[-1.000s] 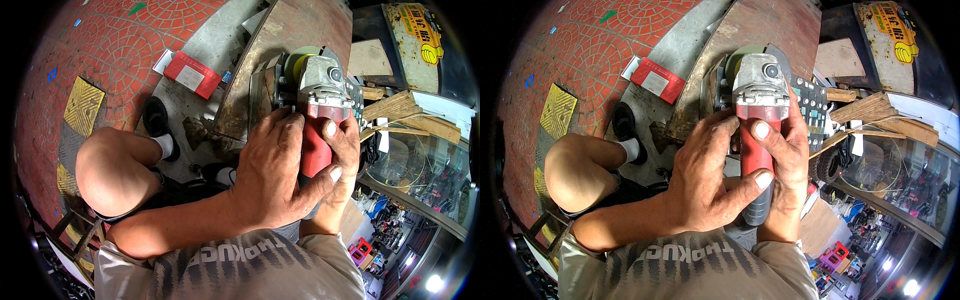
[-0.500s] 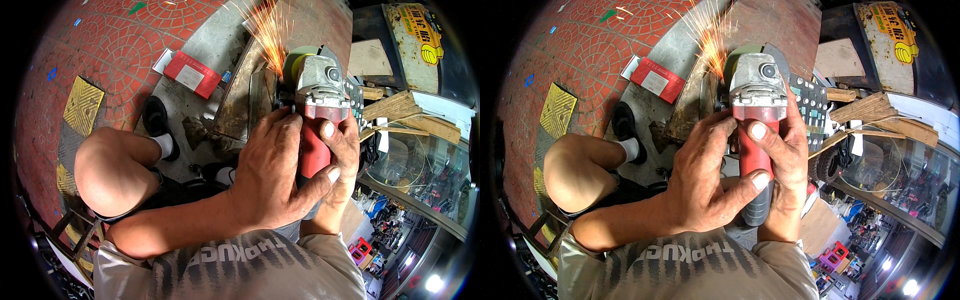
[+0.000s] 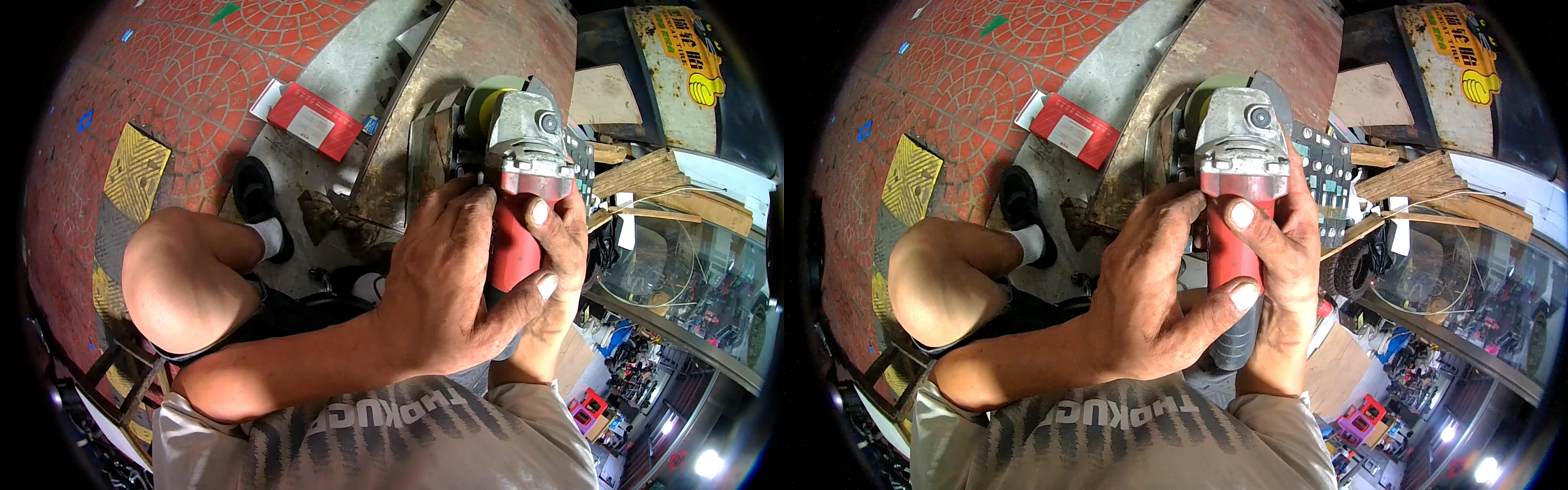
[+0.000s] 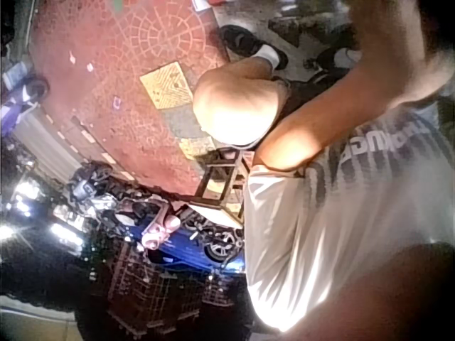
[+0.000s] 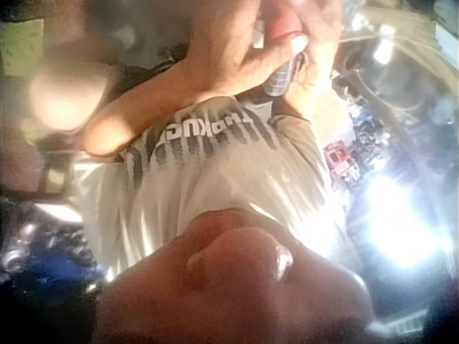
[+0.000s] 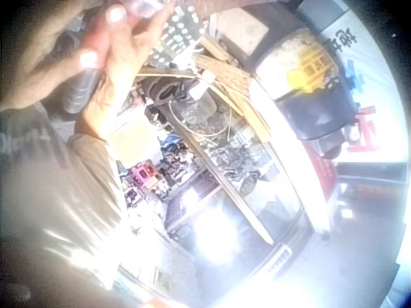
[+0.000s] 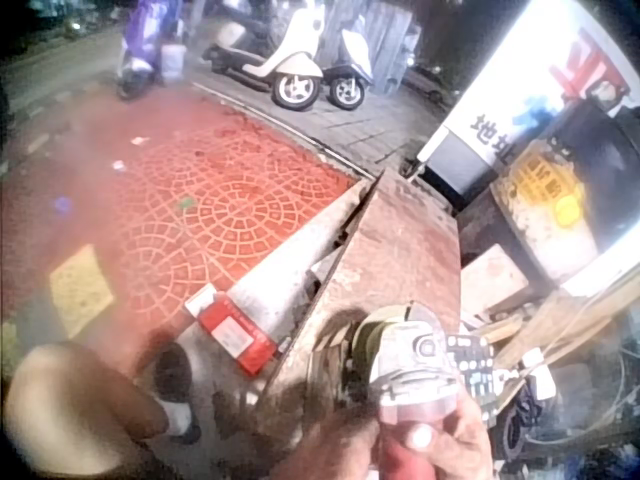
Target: The person is using a handheld power angle grinder to grind a metal block that is secured in a vise on a workbench, resulting in visible sparks.
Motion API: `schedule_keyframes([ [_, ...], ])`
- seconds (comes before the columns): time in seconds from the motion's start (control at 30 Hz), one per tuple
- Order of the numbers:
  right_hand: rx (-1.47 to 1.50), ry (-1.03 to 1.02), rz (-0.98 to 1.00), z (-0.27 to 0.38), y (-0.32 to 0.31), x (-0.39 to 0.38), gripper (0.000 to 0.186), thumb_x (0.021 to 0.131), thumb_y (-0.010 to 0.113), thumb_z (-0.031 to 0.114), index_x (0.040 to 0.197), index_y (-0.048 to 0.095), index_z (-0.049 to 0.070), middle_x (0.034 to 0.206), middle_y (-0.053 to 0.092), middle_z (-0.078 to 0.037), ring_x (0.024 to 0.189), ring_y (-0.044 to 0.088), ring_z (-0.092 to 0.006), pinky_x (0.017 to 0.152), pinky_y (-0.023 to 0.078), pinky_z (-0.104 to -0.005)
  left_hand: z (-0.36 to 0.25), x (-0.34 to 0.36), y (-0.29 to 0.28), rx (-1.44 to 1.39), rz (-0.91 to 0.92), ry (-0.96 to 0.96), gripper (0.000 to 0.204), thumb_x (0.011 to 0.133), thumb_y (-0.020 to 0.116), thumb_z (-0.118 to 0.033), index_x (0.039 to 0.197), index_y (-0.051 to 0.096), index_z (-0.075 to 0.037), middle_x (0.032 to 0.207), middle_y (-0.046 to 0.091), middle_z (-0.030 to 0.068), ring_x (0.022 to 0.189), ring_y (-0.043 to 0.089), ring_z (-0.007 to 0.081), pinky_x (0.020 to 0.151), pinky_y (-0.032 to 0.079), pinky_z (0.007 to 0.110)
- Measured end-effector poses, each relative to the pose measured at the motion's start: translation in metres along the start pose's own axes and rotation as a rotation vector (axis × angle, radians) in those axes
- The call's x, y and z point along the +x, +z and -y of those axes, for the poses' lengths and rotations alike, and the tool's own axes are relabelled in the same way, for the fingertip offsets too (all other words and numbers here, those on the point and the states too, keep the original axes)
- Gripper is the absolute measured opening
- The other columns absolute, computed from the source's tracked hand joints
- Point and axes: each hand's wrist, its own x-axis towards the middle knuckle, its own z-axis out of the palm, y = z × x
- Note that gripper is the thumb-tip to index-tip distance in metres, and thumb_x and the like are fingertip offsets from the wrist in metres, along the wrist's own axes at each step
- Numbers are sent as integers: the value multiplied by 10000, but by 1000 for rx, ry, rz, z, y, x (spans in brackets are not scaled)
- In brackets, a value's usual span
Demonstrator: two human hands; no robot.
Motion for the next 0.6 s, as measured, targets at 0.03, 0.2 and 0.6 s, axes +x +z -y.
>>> schedule_keyframes([
  [0.03,-7,-5,1,-1,-1,1,1023,919,943,160,1776,411,-7,1453,739,-195,1223,768,-276,1017,663,-403,0,0,0,4,1,-1,775,1022,863,-317,1573,544,124,1498,633,365,1352,656,525,1171,524,565],
  [0.2,-44,-12,-15,-1,-1,1,1026,915,959,186,1768,426,-14,1468,737,-189,1272,751,-274,1106,621,-405,0,-1,-1,-6,-5,4,765,1030,857,-318,1568,544,128,1495,632,366,1354,651,525,1175,521,566],
  [0.6,-31,-14,-12,-1,1,0,1032,913,960,169,1771,420,-23,1488,728,-193,1304,741,-281,1142,601,-413,1,-2,-2,-14,0,3,777,1026,860,-324,1579,538,117,1505,624,367,1365,644,526,1176,522,570],
])
